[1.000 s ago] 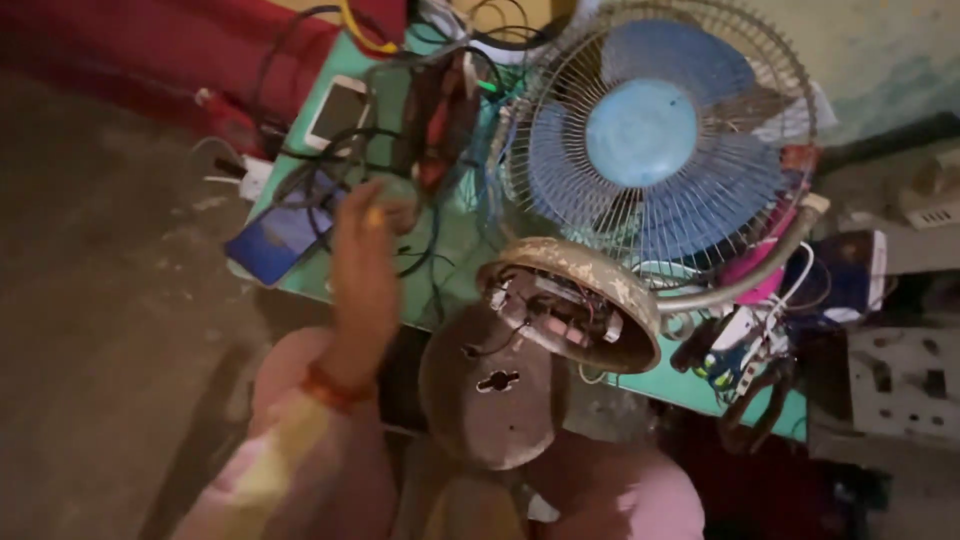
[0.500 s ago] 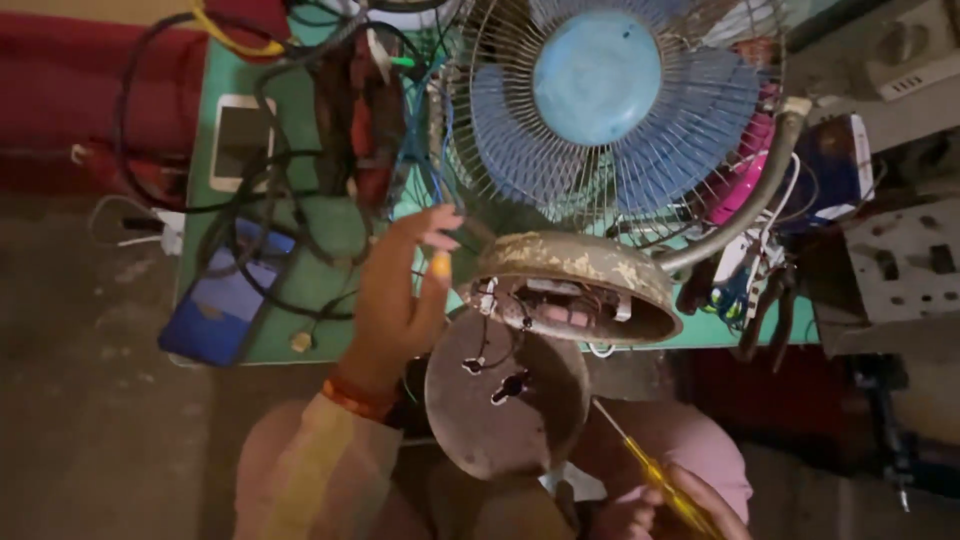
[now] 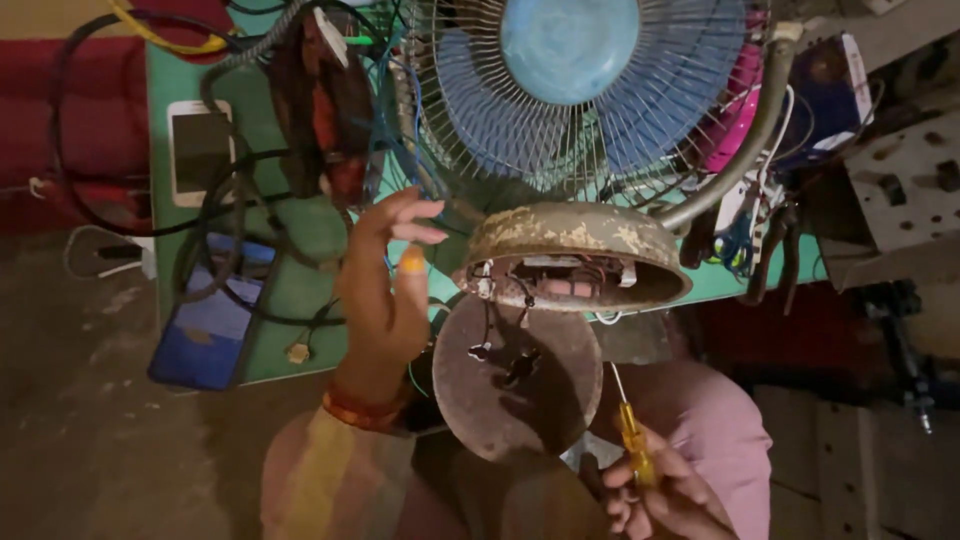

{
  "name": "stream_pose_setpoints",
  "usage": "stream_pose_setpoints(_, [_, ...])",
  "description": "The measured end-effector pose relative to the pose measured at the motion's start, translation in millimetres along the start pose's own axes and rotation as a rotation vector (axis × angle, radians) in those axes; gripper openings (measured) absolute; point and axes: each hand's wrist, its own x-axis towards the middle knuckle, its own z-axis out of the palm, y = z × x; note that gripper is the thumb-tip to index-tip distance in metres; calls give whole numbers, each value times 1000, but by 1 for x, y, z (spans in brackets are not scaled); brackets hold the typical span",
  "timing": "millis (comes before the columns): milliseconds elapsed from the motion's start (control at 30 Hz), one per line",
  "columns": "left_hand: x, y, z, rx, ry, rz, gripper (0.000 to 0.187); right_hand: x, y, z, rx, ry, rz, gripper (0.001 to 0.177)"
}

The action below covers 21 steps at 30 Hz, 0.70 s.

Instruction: The person repairs an electric table fan. They remove the fan's rear motor housing, hold the housing over their lap, and use a screwdriver to unscrew and work on the motor components inside the housing, manipulating wires and small parts.

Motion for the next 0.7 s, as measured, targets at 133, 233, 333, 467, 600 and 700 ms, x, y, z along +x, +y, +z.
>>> stream_pose_setpoints(133, [0, -2, 9, -89, -36, -16, 46, 5, 16, 24, 194, 19, 25, 74])
stream_pose_setpoints(233, [-3, 5, 16, -94, -69, -1, 51, 9, 17, 32, 135, -83, 99, 68])
stream_pose_setpoints(333, [-1, 21, 27, 99, -68, 177, 55, 10, 12, 57, 133, -165, -61, 54])
stream_pose_setpoints(467, [-20, 32, 49, 334, -28, 321, 49, 14, 8, 75, -85, -8, -91, 51])
stream_pose_setpoints(600, [-35, 58, 60, 436, 70, 214, 38, 20, -13, 105, -330, 257, -89, 63])
stream_pose_setpoints(700, [-47, 57, 64, 299, -40, -109, 32, 20, -15, 98, -344, 305, -54, 56])
